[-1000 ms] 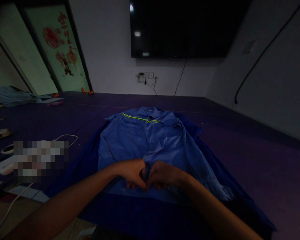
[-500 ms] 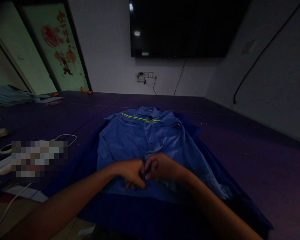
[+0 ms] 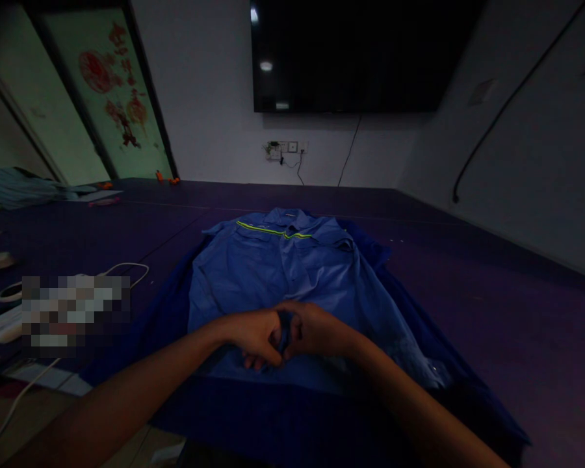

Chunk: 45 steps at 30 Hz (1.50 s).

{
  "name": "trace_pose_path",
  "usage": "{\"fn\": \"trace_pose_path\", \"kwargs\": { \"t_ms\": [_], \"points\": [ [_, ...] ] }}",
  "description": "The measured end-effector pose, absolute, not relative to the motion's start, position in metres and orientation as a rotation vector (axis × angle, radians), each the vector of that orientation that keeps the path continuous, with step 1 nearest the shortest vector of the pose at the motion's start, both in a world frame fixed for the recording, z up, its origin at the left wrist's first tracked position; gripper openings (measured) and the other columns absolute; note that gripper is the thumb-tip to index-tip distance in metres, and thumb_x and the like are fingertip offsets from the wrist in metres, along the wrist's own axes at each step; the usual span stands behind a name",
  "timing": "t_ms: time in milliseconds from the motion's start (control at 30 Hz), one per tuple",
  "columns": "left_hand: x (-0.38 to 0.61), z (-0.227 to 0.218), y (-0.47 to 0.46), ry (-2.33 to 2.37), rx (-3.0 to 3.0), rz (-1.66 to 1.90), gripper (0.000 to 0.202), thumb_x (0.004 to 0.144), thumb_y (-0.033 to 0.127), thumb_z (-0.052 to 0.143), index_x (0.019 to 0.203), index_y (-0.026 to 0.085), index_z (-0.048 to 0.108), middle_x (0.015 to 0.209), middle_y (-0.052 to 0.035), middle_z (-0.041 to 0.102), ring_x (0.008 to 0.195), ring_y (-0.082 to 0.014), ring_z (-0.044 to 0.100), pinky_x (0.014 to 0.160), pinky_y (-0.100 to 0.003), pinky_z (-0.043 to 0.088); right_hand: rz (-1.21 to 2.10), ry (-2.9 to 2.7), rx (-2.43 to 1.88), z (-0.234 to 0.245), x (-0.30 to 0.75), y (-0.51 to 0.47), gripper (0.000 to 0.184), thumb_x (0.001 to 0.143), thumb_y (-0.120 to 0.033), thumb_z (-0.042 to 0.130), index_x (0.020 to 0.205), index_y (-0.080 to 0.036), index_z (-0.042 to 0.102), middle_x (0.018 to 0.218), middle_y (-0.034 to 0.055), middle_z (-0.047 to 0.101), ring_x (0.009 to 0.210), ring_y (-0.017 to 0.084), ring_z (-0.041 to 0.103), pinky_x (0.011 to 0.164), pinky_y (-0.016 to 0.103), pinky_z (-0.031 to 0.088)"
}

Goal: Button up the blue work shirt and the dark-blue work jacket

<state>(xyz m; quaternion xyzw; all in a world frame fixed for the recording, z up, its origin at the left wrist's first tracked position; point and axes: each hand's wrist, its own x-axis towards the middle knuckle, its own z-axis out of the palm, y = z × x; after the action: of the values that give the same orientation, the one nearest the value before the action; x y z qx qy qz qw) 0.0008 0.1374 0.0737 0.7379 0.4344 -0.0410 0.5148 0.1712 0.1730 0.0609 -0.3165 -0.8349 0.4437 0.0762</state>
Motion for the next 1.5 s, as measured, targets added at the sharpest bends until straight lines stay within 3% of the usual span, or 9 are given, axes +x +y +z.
{"fn": "trace_pose_path", "kwargs": {
  "t_ms": [67, 233, 300, 500, 700, 833, 1033, 1200, 1500],
  "points": [
    [0.001, 0.074, 0.137, 1.042, 1.756, -0.106, 0.017, 0.066, 0.023, 0.058, 0.053, 0.013, 0.052, 0.041, 0.0035, 0.054, 0.036, -0.0099, 0.052, 0.038, -0.02, 0.041, 1.348, -2.513, -0.909, 0.061, 0.171, 0.172, 0.069, 0.056, -0.021, 0.076, 0.119, -0.018, 0.047, 0.06, -0.007, 0.055, 0.05, 0.009, 0.049, 0.044, 0.017, 0.033],
    [0.001, 0.073, 0.138, 1.055, 1.736, -0.124, 0.019, 0.066, 0.019, 0.055, 0.049, 0.014, 0.049, 0.039, 0.0038, 0.053, 0.034, -0.0089, 0.05, 0.038, -0.02, 0.04, 1.328, -2.655, -0.862, 0.064, 0.171, 0.171, 0.028, 0.062, -0.022, 0.072, 0.088, -0.014, 0.064, 0.055, -0.0052, 0.053, 0.047, 0.008, 0.046, 0.042, 0.016, 0.03],
    [0.001, 0.073, 0.138, 1.045, 1.741, -0.116, 0.02, 0.066, 0.02, 0.056, 0.048, 0.014, 0.049, 0.039, 0.0038, 0.053, 0.033, -0.0084, 0.05, 0.038, -0.019, 0.04, 1.314, -2.677, -0.89, 0.064, 0.171, 0.17, 0.023, 0.063, -0.022, 0.072, 0.084, -0.014, 0.065, 0.054, -0.0054, 0.053, 0.047, 0.008, 0.046, 0.042, 0.017, 0.03],
    [0.0, 0.073, 0.137, 1.054, 1.785, -0.114, 0.021, 0.066, 0.022, 0.059, 0.05, 0.013, 0.051, 0.039, 0.0037, 0.053, 0.034, -0.0089, 0.05, 0.037, -0.02, 0.04, 1.244, -2.68, -0.849, 0.061, 0.172, 0.172, 0.023, 0.063, -0.025, 0.074, 0.083, -0.015, 0.067, 0.054, -0.0056, 0.051, 0.048, 0.008, 0.045, 0.043, 0.016, 0.03],
    [0.002, 0.07, 0.137, 1.098, 1.85, -0.123, 0.036, 0.059, 0.042, 0.069, 0.046, 0.014, 0.049, 0.037, 0.0027, 0.052, 0.033, -0.0097, 0.049, 0.039, -0.022, 0.042, 1.251, -2.716, -0.764, 0.065, 0.17, 0.169, 0.021, 0.069, -0.023, 0.068, 0.089, -0.016, 0.067, 0.056, -0.0038, 0.055, 0.049, 0.009, 0.05, 0.045, 0.017, 0.034],
    [0.003, 0.072, 0.134, 1.118, 1.871, -0.083, 0.032, 0.062, 0.037, 0.066, 0.048, 0.014, 0.05, 0.039, 0.0027, 0.053, 0.033, -0.0094, 0.049, 0.038, -0.021, 0.041, 1.266, -2.716, -0.763, 0.066, 0.17, 0.168, 0.021, 0.069, -0.018, 0.066, 0.09, -0.016, 0.067, 0.059, -0.0027, 0.058, 0.05, 0.009, 0.052, 0.045, 0.016, 0.035],
    [0.002, 0.073, 0.134, 1.108, 1.827, -0.084, 0.025, 0.061, 0.03, 0.066, 0.05, 0.013, 0.051, 0.04, 0.0031, 0.053, 0.034, -0.0088, 0.05, 0.037, -0.019, 0.039, 1.541, -2.619, -0.836, 0.058, 0.173, 0.174, 0.029, 0.068, -0.033, 0.07, 0.087, -0.012, 0.068, 0.054, -0.0005, 0.059, 0.046, 0.01, 0.054, 0.043, 0.016, 0.038],
    [0.0, 0.071, 0.137, 1.067, 1.782, -0.087, 0.02, 0.06, 0.026, 0.066, 0.052, 0.013, 0.053, 0.039, 0.004, 0.054, 0.035, -0.0077, 0.051, 0.039, -0.017, 0.04, 1.578, -2.618, -0.799, 0.055, 0.174, 0.175, 0.032, 0.067, -0.039, 0.071, 0.083, -0.011, 0.07, 0.053, 0.001, 0.06, 0.043, 0.009, 0.052, 0.039, 0.015, 0.034],
    [-0.001, 0.069, 0.14, 1.028, 1.782, -0.097, 0.023, 0.06, 0.03, 0.068, 0.054, 0.014, 0.053, 0.041, 0.004, 0.054, 0.035, -0.0088, 0.051, 0.037, -0.019, 0.039, 1.571, -2.588, -0.823, 0.059, 0.171, 0.171, 0.029, 0.066, -0.038, 0.071, 0.077, -0.011, 0.069, 0.049, -0.0015, 0.056, 0.04, 0.008, 0.05, 0.037, 0.014, 0.033]
  ]
}}
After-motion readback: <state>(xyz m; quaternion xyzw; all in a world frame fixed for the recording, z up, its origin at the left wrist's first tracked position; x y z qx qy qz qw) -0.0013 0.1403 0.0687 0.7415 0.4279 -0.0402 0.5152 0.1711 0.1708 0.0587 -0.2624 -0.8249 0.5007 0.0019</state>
